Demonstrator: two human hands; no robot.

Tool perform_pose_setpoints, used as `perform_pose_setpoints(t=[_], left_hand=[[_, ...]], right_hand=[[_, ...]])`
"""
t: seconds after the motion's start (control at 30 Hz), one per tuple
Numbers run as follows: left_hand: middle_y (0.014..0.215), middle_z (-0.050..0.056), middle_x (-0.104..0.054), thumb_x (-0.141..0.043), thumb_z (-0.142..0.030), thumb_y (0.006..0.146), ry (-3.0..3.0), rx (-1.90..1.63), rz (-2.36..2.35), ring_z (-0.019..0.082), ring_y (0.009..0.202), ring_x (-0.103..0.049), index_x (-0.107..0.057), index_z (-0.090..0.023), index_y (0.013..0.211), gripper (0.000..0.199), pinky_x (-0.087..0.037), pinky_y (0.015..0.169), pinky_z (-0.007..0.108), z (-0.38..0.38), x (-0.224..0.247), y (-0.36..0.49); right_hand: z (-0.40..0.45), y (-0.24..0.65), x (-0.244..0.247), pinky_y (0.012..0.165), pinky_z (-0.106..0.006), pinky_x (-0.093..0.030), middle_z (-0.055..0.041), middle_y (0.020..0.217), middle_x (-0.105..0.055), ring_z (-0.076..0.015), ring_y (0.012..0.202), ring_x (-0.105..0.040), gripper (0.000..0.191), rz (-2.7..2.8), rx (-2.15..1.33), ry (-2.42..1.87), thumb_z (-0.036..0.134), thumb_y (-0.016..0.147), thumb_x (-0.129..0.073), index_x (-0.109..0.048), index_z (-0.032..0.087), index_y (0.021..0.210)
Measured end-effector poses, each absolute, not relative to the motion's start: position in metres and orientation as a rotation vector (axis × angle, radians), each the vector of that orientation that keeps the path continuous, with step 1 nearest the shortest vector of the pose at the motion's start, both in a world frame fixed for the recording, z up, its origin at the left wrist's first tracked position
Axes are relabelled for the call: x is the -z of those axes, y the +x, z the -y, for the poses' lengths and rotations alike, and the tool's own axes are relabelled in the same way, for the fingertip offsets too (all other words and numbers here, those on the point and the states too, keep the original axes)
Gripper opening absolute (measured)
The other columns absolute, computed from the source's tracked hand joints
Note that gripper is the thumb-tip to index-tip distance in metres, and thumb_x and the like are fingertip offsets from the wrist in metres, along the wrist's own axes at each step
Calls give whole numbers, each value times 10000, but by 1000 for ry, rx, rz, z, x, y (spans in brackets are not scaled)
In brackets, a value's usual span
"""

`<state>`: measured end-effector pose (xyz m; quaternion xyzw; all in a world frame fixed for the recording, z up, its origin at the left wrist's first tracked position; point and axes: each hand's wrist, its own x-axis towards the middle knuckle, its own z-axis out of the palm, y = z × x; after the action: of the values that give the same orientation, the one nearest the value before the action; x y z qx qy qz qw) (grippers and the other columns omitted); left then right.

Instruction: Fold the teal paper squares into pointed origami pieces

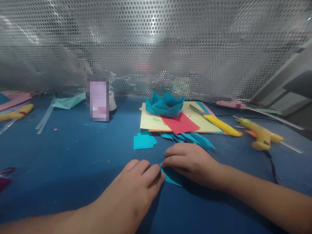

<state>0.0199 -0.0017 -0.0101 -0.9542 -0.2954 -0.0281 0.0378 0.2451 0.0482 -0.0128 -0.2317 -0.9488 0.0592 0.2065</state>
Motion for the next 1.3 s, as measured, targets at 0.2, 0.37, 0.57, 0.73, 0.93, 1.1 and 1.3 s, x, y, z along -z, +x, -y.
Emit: perform_pose_setpoints(t=[0.2,0.37,0.57,0.73,0.93,1.1,1.3], left_hand=[[1059,23,-574,-575,-141,802,-2922,108,893,194,859,-492,-479,-199,1226,439,-330,713,327,0,9,20],[1040,33,-565,-573,-155,803,-2906,160,900,201,861,-484,-506,-195,1192,397,-334,716,326,1,9,21],[1059,30,-563,-553,-111,795,-2905,151,916,200,860,-488,-508,-196,1195,412,-353,719,331,1,12,21],[1087,45,-588,-503,-78,813,-2938,180,910,218,892,-510,-514,-195,1209,413,-386,740,347,1,12,20],[1062,65,-605,-470,-74,810,-3083,34,1011,220,838,-547,-565,-190,1130,354,-426,708,364,-3,-8,25],[1064,81,-591,-428,-86,843,-3146,-36,1040,217,827,-542,-563,-183,1109,314,-437,721,384,-6,-19,26],[1067,76,-590,-437,-76,821,-3144,-51,1053,224,850,-535,-553,-179,1138,354,-433,735,383,-3,-17,26]], right_hand=[[-48,247,12,655,-267,-431,-59,900,-664,-153,747,-585,263,2715,-84,-606,118,929,-411,-666,186,932],[-49,248,11,654,-283,-426,-60,899,-659,-164,735,-557,284,2775,-20,-567,103,934,-373,-647,176,961],[-49,249,11,662,-285,-421,-69,894,-660,-176,736,-536,298,2799,32,-522,122,960,-345,-640,158,973],[-49,248,9,644,-286,-417,-67,873,-663,-177,725,-526,336,2821,29,-494,136,980,-312,-647,149,955],[-47,244,4,698,-306,-436,-79,871,-662,-193,777,-520,375,2824,31,-482,108,965,-296,-666,141,910],[-44,244,4,660,-326,-436,-90,779,-634,-202,711,-489,386,2794,141,-481,95,949,-286,-669,115,901],[-43,245,7,623,-304,-397,-70,734,-600,-182,668,-469,398,2784,241,-428,141,985,-272,-667,116,944]])
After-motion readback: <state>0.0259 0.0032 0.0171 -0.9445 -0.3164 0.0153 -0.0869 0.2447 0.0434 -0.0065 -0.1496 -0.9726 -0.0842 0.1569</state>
